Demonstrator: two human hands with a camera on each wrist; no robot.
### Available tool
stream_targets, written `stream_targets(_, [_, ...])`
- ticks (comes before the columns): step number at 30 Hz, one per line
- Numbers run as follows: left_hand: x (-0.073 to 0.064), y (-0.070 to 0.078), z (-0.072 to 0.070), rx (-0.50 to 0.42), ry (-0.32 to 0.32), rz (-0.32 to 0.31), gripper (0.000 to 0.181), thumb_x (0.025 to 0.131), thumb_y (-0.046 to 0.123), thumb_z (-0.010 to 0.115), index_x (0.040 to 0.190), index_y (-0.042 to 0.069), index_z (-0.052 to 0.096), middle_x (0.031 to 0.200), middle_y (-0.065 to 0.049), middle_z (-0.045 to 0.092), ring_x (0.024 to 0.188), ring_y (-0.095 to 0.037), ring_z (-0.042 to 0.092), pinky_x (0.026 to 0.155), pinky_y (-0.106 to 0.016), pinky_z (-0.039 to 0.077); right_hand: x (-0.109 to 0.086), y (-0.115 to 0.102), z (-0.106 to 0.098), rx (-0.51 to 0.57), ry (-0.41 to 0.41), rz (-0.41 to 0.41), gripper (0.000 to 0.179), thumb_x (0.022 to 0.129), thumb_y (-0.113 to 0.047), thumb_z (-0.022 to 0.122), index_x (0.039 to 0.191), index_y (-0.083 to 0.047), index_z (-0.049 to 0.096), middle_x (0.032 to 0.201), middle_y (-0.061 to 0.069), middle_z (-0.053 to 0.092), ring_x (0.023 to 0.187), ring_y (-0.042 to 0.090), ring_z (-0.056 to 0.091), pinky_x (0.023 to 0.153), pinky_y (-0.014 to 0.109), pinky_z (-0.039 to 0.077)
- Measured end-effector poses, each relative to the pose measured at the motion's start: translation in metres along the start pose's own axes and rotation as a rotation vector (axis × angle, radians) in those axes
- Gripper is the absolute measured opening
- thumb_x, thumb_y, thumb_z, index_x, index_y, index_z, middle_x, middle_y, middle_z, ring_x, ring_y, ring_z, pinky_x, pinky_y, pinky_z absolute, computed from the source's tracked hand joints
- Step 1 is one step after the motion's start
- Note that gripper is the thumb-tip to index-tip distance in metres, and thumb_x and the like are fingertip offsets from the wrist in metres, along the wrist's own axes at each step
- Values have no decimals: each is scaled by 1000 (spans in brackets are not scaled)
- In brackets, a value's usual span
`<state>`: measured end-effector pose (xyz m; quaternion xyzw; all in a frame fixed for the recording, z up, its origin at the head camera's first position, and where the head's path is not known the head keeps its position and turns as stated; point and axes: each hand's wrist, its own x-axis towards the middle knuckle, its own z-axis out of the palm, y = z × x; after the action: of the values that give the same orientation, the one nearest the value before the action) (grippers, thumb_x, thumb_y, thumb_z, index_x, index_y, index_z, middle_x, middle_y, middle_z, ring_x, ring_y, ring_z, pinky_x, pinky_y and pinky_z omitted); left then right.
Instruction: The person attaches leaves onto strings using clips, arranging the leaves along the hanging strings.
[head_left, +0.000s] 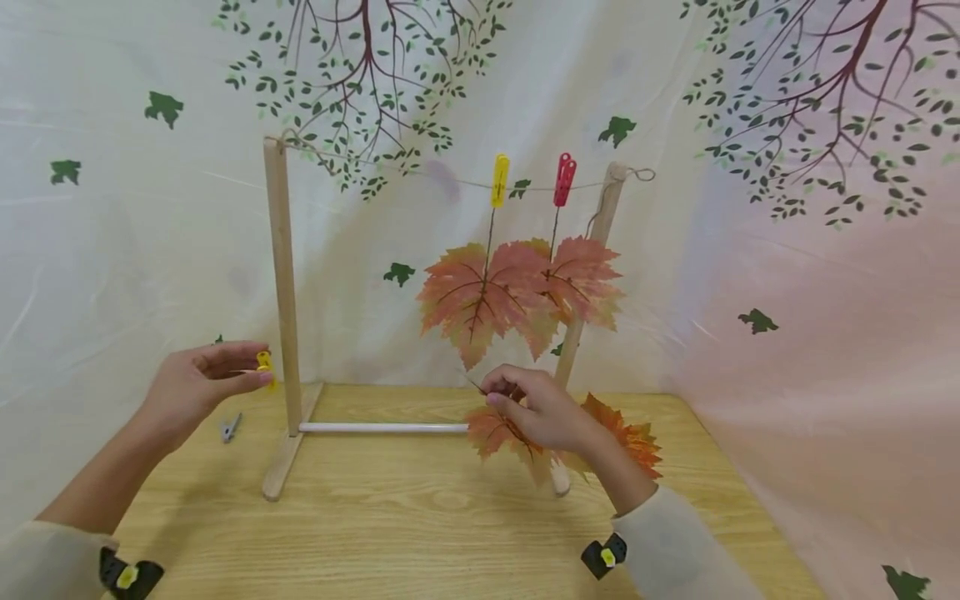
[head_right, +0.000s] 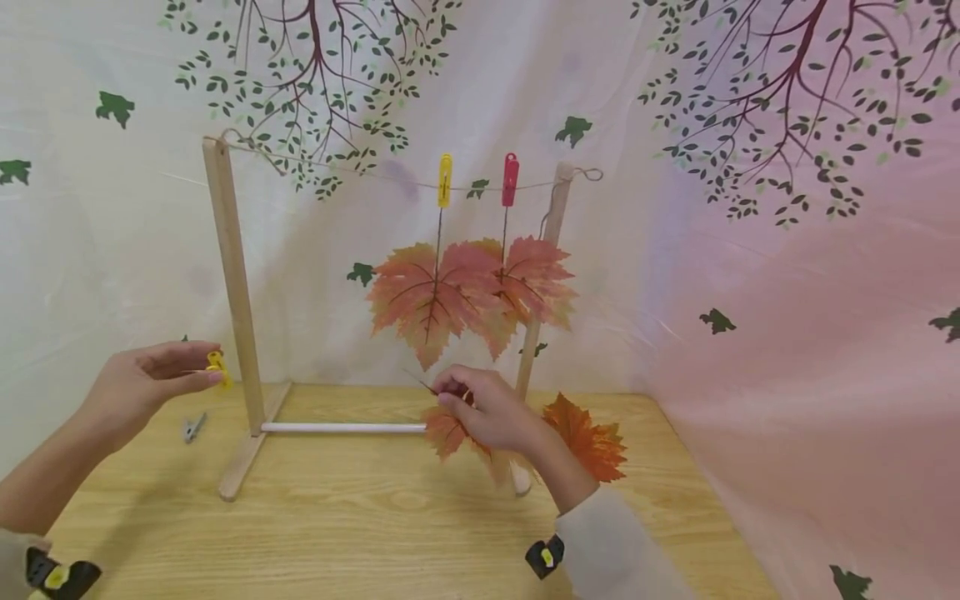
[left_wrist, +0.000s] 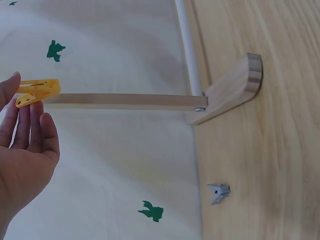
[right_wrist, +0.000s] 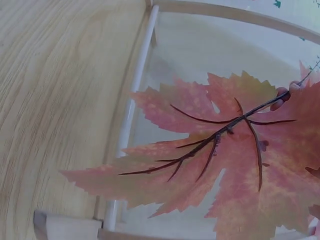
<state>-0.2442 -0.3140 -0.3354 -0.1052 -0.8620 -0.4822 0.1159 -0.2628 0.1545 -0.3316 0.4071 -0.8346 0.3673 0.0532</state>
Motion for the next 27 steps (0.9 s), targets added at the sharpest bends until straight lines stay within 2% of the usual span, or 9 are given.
stream_targets(11, [12, 32, 9, -44, -20, 47, 50, 95, 29, 76, 134, 0, 63, 108, 15, 73, 94, -2, 71, 79, -17, 56, 24, -15, 15, 35, 5, -43, 18, 106, -15, 58, 119, -7, 67, 108, 3, 71, 95, 17, 69, 86, 32, 57])
stream_targets(15, [18, 44, 13, -42, -16, 71, 47, 93, 29, 78, 129, 1, 66, 105, 11, 76, 92, -5, 72, 77, -18, 57, 34, -21, 18, 42, 16, -58, 16, 106, -15, 58, 117, -6, 67, 107, 7, 71, 95, 16, 69, 86, 30, 57])
stream_targets(24, [33, 65, 19, 77, 25, 146, 38, 91, 29, 81, 121, 8, 74, 103, 6, 77, 91, 3, 69, 75, -12, 52, 55, -32, 21, 79, 46, -107, 15, 106, -14, 59, 115, -5, 65, 101, 9, 70, 88, 11, 65, 79, 29, 56])
stream_targets(27, [38, 71, 21, 84, 36, 169, 35, 90, 26, 82, 119, 7, 75, 102, 4, 77, 89, 1, 69, 74, -13, 52, 62, -38, 19, 99, 60, -118, 13, 106, -13, 59, 114, -4, 64, 99, 8, 69, 84, 11, 63, 76, 32, 56])
